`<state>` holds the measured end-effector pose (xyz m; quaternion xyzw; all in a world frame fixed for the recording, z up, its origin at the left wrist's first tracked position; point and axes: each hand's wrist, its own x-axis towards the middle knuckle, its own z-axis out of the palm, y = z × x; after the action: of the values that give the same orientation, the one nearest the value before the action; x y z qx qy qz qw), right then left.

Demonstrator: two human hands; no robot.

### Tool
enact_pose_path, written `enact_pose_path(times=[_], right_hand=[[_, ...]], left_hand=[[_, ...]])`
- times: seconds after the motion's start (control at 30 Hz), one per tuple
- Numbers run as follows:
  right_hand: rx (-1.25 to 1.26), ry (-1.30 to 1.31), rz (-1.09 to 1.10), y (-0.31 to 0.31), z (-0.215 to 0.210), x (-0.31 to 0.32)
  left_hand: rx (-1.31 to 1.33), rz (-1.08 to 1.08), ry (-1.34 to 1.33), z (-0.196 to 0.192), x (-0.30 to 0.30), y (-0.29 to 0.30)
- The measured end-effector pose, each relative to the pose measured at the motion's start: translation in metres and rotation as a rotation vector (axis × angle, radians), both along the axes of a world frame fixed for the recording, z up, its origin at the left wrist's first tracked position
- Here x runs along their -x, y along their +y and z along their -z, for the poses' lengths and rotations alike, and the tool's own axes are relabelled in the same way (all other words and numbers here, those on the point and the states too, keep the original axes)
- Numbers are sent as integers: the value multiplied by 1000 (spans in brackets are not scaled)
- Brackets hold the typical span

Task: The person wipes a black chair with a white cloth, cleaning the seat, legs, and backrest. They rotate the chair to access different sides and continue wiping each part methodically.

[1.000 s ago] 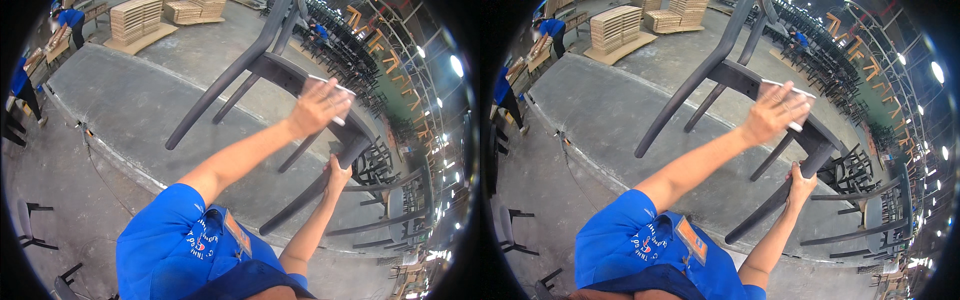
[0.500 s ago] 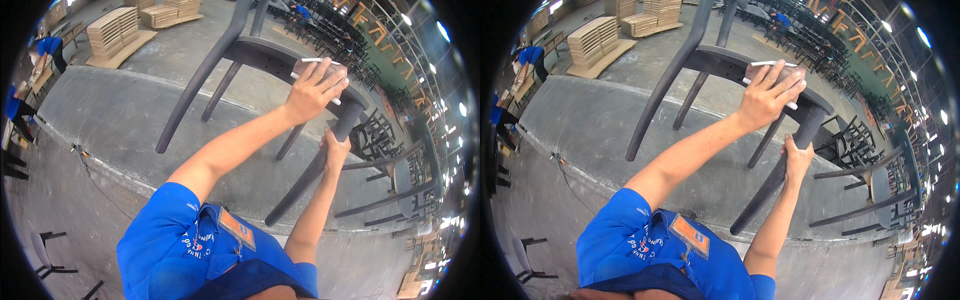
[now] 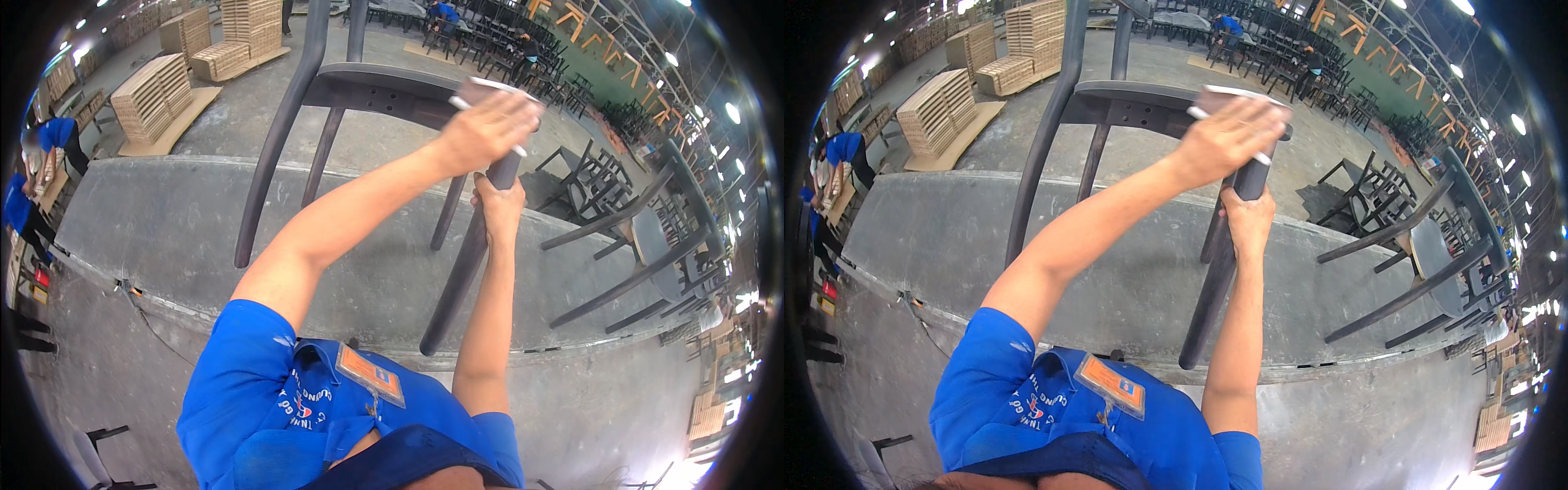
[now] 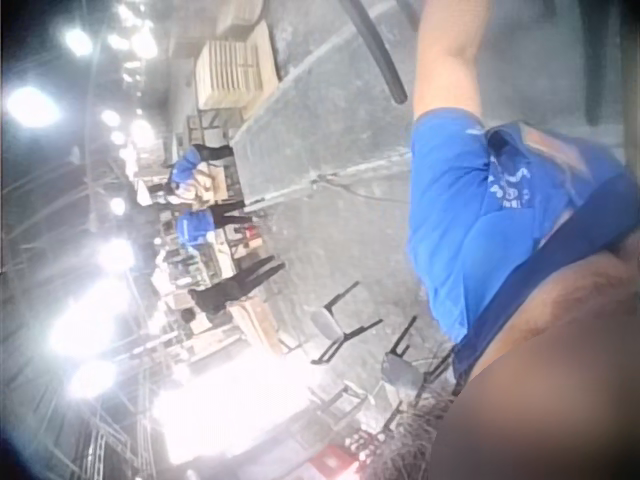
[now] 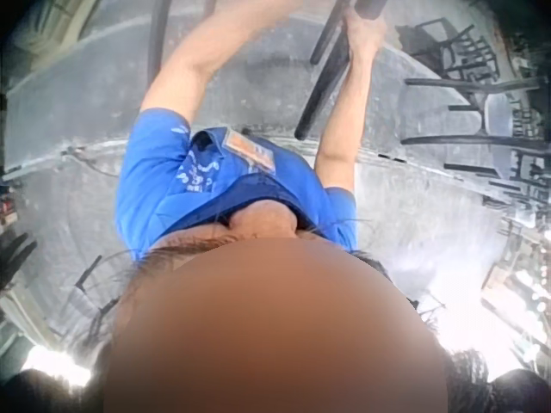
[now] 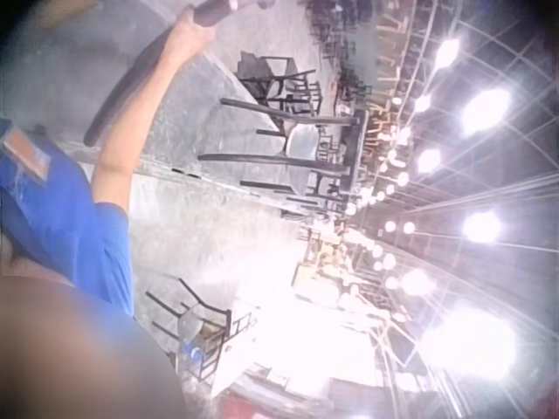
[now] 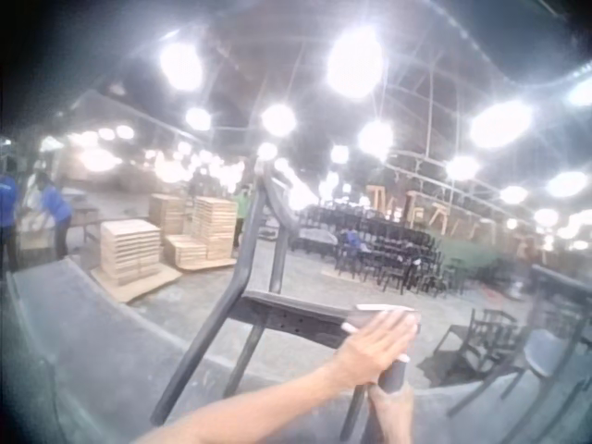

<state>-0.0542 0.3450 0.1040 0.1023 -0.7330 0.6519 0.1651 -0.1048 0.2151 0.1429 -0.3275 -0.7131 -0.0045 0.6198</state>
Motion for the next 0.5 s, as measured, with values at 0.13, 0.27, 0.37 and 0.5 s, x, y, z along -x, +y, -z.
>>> enact_pose_path(times=[0.13, 0.27, 0.37, 0.5], right_hand=[[8, 4, -38, 0, 0, 3], [-28, 9, 31, -1, 3, 8], [-46, -14, 76, -1, 4, 11], [-28, 14, 61, -4, 2, 10]], left_hand=[[70, 20, 26, -9, 3, -27], [-188, -107, 72, 12, -19, -125], [-393, -111, 53, 20, -21, -129], [-201, -99, -4, 9, -10, -29]])
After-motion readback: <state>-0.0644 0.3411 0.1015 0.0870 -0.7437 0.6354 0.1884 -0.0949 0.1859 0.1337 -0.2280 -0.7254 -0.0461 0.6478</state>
